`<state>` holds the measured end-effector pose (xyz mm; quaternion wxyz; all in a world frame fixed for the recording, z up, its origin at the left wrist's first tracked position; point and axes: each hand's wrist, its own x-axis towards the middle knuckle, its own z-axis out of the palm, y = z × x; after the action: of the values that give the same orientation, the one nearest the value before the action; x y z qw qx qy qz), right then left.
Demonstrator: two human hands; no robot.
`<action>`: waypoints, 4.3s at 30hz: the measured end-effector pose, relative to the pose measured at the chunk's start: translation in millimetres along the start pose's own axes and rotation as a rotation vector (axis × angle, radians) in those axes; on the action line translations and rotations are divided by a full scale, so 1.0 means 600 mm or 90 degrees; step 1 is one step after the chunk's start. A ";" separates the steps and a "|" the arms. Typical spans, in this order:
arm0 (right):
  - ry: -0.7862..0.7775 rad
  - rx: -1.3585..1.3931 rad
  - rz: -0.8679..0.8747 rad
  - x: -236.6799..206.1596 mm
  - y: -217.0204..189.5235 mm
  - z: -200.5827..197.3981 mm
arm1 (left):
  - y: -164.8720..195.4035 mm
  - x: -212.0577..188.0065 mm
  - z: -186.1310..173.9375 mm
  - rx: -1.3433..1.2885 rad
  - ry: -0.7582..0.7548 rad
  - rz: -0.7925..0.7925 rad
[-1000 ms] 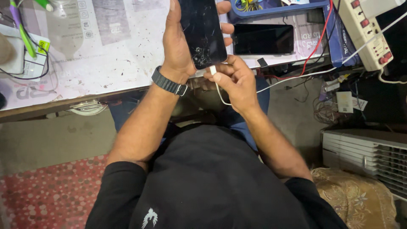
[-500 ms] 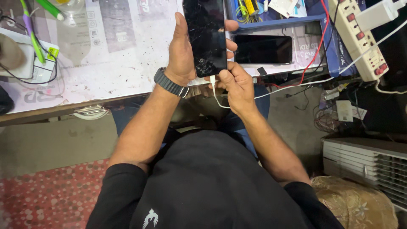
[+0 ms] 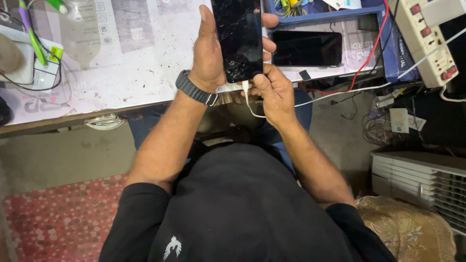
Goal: The person inspects two smartphones, plugs one into a charger to test the screen, and then uses a pen to eject the SIM tray from the other phone. They remove the SIM card and place it on the table.
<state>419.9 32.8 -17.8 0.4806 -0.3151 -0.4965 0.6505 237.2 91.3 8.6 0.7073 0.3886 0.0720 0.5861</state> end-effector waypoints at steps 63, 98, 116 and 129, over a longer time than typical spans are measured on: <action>0.169 -0.454 -0.243 -0.002 -0.025 0.085 | -0.006 -0.003 -0.006 -0.014 0.089 0.140; 0.161 -0.579 -0.400 0.008 -0.014 0.080 | -0.007 -0.011 -0.011 0.013 0.129 0.148; 0.150 -0.572 -0.410 0.013 -0.010 0.078 | -0.003 -0.011 -0.009 0.029 0.121 0.157; 0.165 -0.549 -0.380 0.014 -0.009 0.078 | -0.003 -0.006 -0.011 0.023 0.124 0.160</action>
<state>377.2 24.6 2.6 0.5290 -0.4070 -0.7229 0.1786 233.8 91.6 1.5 0.6108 0.3487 0.1017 0.7035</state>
